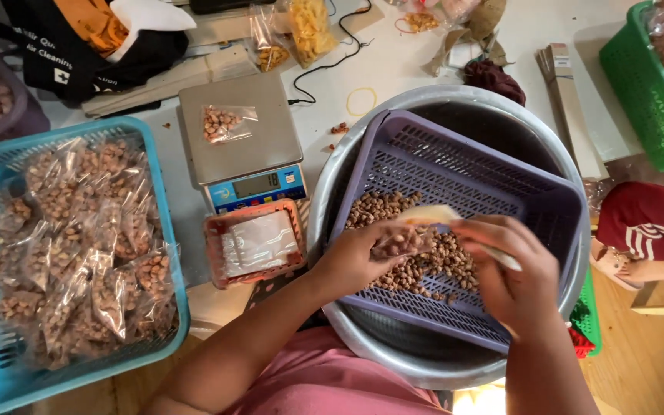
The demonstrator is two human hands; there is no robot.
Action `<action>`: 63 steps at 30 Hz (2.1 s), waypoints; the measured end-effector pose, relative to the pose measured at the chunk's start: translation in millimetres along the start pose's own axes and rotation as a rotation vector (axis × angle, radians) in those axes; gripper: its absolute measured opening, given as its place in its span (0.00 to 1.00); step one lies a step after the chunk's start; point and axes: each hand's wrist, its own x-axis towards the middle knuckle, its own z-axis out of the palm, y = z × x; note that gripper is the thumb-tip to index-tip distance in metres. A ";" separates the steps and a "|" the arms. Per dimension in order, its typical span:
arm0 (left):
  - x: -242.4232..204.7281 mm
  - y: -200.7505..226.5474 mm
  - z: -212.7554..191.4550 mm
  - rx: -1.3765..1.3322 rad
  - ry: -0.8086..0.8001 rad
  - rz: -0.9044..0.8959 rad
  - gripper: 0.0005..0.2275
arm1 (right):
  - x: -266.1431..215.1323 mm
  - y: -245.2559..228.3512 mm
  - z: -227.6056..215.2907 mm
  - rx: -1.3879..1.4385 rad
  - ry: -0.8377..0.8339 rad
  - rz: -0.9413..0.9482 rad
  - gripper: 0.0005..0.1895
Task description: Packaging peanuts into small plastic bags by scooping them from a basket and weighing them on a digital scale.
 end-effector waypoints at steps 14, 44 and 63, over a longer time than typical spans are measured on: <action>-9.0 -68.5 -120.6 -0.074 0.734 0.091 0.06 | -100.1 92.0 29.0 -0.498 -0.029 0.834 0.11; -15.7 46.5 -41.7 -0.409 -0.099 -0.094 0.25 | -106.5 73.6 66.2 -0.157 0.262 0.751 0.09; -29.2 28.4 -2.8 -0.116 -0.316 -0.087 0.28 | -59.3 -4.6 -17.9 0.170 0.456 0.560 0.06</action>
